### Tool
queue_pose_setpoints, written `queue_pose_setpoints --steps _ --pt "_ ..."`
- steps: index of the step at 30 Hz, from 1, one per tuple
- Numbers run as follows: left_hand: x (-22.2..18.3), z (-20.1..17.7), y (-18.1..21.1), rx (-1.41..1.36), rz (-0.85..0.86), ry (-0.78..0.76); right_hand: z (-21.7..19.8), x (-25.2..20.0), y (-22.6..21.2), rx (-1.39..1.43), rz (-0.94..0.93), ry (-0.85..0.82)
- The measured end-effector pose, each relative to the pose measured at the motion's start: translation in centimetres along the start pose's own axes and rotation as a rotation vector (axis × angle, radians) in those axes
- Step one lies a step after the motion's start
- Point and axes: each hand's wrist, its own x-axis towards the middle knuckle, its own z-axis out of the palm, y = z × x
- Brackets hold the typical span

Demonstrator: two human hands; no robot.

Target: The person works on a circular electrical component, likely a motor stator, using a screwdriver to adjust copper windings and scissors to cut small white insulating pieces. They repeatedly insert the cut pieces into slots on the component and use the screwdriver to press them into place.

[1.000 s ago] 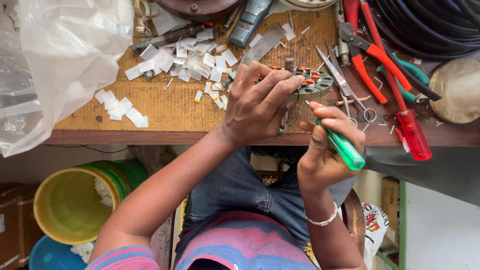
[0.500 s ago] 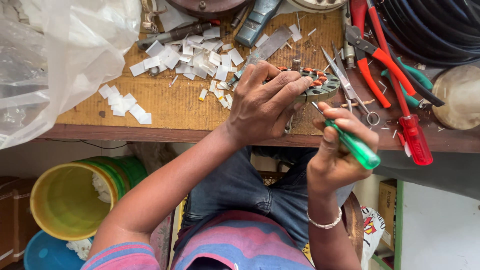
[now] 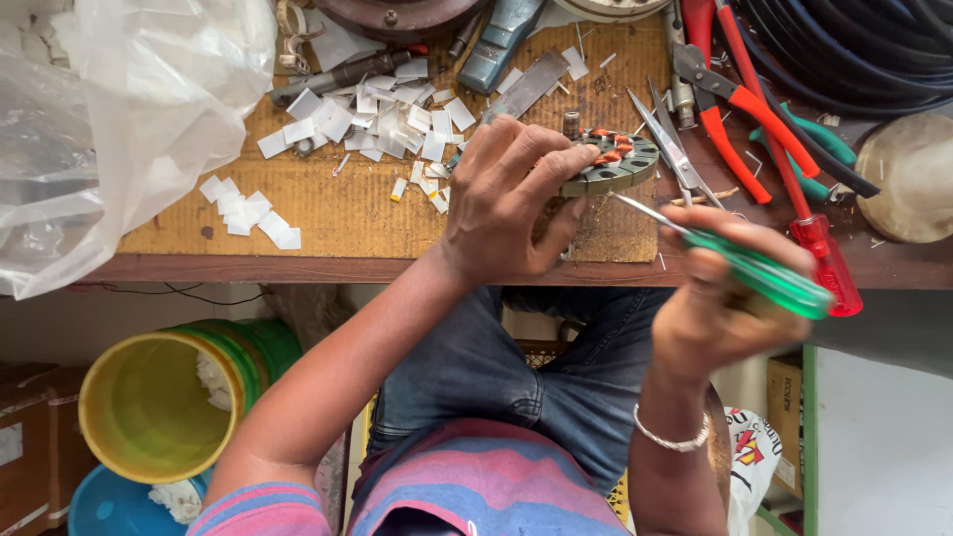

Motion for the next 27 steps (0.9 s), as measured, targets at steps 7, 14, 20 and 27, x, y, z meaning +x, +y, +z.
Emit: queue_pose_setpoints --steps 7,14,20,27 --pt "-0.1 0.1 -0.3 0.04 0.006 0.046 -3.7 -0.2 -0.2 0.081 0.134 0.12" --pt "-0.2 0.9 -0.1 0.157 0.042 0.086 -4.6 -0.8 0.4 0.129 0.196 0.153" --pt "0.0 1.7 -0.3 0.183 0.036 0.098 -4.8 -0.9 0.9 0.149 0.2 0.147" --pt "0.1 1.4 -0.2 0.201 0.04 0.076 -4.6 -1.3 1.3 0.168 0.213 0.151"
